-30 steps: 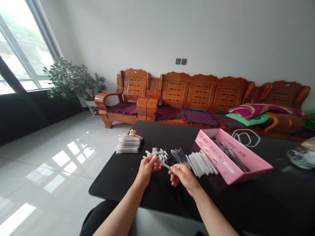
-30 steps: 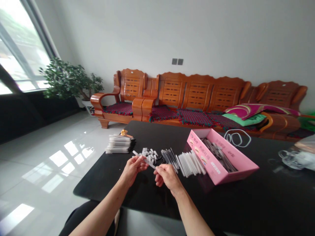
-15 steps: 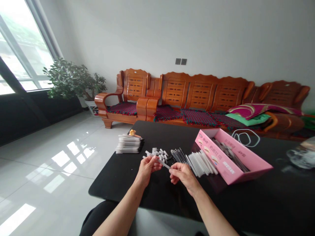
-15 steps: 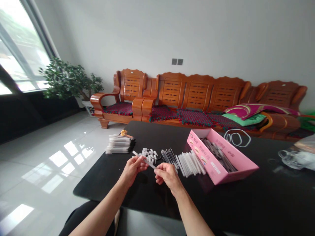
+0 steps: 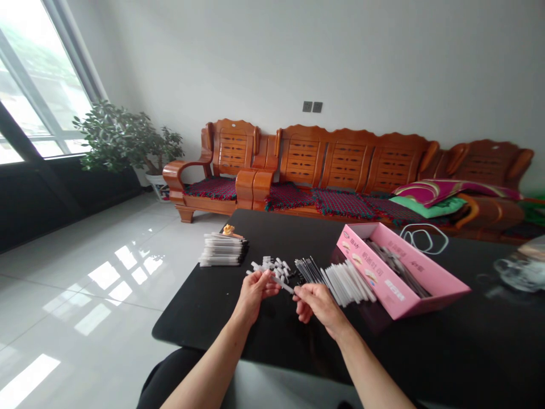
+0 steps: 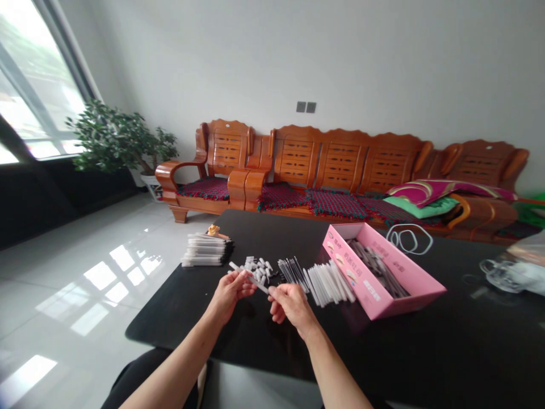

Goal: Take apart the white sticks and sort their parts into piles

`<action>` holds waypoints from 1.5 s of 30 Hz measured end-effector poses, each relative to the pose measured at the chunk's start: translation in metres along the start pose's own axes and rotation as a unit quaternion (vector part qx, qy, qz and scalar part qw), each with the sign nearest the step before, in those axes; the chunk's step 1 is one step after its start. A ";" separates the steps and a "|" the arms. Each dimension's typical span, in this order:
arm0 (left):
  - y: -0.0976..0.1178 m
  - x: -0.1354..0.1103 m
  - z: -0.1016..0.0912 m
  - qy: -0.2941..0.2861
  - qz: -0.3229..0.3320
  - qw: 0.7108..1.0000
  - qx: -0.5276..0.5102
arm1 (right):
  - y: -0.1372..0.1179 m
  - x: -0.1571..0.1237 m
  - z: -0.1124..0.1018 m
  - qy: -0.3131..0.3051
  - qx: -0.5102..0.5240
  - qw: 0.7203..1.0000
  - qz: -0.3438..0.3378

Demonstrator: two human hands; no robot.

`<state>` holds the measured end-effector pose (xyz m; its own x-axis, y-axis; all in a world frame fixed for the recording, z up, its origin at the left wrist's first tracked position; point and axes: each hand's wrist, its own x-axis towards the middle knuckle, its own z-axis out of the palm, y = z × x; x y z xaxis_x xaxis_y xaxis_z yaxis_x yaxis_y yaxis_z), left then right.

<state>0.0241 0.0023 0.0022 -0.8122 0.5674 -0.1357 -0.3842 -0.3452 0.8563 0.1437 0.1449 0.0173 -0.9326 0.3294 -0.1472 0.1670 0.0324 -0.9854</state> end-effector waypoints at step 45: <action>-0.001 0.009 -0.010 0.056 -0.010 0.998 -0.021 | 0.024 0.022 -0.022 0.233 -0.459 0.856 -0.053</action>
<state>0.0128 0.0000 -0.0047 -0.8479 0.4871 -0.2093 -0.4166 -0.3681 0.8312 0.1345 0.1739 -0.0074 -0.7644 0.6130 0.1999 0.4702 0.7421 -0.4776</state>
